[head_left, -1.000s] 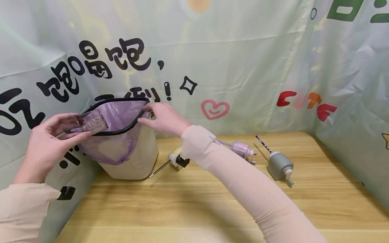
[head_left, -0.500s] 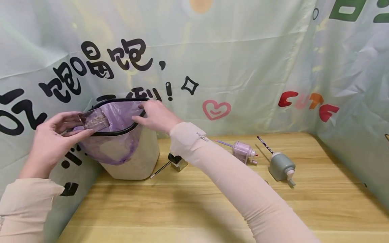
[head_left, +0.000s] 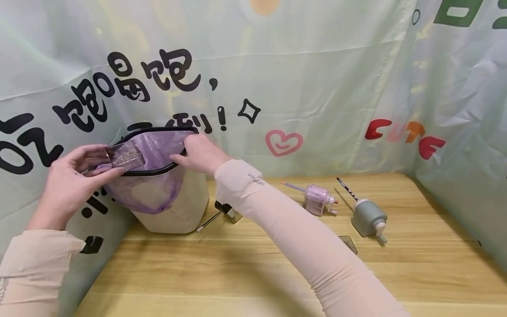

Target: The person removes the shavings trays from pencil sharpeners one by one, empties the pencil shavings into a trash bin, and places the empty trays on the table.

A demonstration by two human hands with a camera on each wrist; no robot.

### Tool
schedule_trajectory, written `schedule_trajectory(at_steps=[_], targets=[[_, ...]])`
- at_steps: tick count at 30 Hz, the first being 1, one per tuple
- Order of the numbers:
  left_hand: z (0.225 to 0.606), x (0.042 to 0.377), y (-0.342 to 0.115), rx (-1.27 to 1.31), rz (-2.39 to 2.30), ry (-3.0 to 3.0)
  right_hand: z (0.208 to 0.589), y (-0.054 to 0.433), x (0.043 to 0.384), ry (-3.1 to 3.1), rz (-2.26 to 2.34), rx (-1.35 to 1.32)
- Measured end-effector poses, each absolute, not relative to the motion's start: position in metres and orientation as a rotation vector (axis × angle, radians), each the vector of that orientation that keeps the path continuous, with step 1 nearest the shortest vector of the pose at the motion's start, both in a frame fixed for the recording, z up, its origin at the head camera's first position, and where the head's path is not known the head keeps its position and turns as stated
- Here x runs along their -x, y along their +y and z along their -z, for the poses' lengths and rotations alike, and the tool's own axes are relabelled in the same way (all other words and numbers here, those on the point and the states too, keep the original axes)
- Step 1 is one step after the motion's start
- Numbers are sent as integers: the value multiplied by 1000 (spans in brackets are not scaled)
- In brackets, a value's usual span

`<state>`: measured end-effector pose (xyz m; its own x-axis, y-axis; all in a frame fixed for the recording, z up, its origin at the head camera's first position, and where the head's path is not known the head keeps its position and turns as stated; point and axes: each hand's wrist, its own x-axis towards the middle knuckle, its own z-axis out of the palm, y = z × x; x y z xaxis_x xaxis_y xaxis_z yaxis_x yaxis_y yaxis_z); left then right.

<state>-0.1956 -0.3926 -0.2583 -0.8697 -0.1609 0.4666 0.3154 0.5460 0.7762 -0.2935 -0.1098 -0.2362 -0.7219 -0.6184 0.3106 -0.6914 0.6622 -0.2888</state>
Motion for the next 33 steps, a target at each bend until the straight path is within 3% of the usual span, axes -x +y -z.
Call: schedule_trajectory(at_steps=[19,33], targets=[[244,207,-392,65,995,-2402,234,-110,288,-2735,-440,-1046],[229,222,-385,193,513,-2473,233,-109,288,-2748,-419,-1032]])
